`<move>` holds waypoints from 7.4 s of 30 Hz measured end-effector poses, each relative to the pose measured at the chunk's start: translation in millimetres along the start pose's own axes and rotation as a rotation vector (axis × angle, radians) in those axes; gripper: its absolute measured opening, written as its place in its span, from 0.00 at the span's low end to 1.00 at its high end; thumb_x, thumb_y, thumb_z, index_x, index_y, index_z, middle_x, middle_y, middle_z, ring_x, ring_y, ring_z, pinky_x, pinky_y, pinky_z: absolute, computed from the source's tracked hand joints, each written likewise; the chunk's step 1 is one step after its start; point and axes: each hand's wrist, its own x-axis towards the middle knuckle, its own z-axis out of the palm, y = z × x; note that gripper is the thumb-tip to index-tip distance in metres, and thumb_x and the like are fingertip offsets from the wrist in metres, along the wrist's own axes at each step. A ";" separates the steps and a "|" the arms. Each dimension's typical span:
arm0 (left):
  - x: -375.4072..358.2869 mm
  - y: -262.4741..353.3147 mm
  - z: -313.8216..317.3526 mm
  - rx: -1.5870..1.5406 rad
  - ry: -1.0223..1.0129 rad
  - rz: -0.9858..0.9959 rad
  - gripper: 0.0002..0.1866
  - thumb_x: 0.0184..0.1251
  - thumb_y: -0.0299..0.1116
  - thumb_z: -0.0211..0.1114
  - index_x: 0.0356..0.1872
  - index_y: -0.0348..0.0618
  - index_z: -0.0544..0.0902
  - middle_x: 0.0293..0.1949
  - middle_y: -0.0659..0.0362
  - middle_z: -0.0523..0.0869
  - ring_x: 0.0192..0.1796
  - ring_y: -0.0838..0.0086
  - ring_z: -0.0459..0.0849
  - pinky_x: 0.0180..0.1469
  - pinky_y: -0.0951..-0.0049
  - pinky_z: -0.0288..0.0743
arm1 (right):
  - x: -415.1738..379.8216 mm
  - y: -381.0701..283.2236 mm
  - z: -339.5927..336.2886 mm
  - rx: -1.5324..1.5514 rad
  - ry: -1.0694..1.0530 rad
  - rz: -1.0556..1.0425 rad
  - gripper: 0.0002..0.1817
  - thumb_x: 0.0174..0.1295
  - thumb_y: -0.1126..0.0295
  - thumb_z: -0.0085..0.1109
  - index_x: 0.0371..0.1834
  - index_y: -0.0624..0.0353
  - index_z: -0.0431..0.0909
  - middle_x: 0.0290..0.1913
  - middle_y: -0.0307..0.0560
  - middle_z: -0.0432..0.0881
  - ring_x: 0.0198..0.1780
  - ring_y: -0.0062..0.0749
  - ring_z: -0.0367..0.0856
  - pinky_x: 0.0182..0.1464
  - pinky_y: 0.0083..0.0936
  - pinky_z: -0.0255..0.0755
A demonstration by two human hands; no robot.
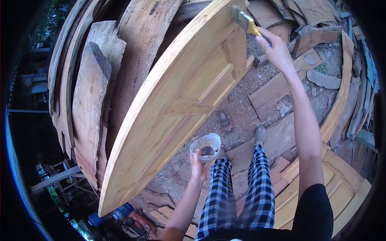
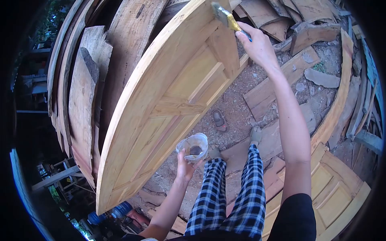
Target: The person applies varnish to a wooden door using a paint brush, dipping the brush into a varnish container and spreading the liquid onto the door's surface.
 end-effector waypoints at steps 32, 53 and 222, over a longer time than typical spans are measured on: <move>-1.8 -11.1 159.1 -0.062 0.054 -0.017 0.38 0.63 0.60 0.55 0.69 0.59 0.52 0.66 0.52 0.61 0.67 0.57 0.65 0.61 0.52 0.71 | 12.9 8.7 39.0 0.276 0.092 0.082 0.26 0.67 0.70 0.51 0.69 0.56 0.62 0.50 0.65 0.79 0.50 0.55 0.81 0.52 0.38 0.71; -26.1 -42.8 135.8 -0.286 0.047 0.030 0.36 0.65 0.51 0.58 0.69 0.63 0.50 0.67 0.54 0.60 0.67 0.59 0.65 0.52 0.51 0.77 | 85.4 -97.4 -54.9 -0.825 -0.209 -0.545 0.15 0.67 0.62 0.46 0.52 0.53 0.74 0.35 0.56 0.84 0.38 0.54 0.83 0.41 0.47 0.76; 97.8 -234.5 26.4 -0.445 0.368 -0.266 0.38 0.63 0.59 0.56 0.69 0.49 0.57 0.65 0.52 0.63 0.66 0.59 0.67 0.59 0.52 0.73 | -235.7 215.8 369.0 0.085 -0.370 0.121 0.23 0.67 0.72 0.47 0.63 0.65 0.55 0.31 0.69 0.78 0.33 0.65 0.79 0.33 0.48 0.72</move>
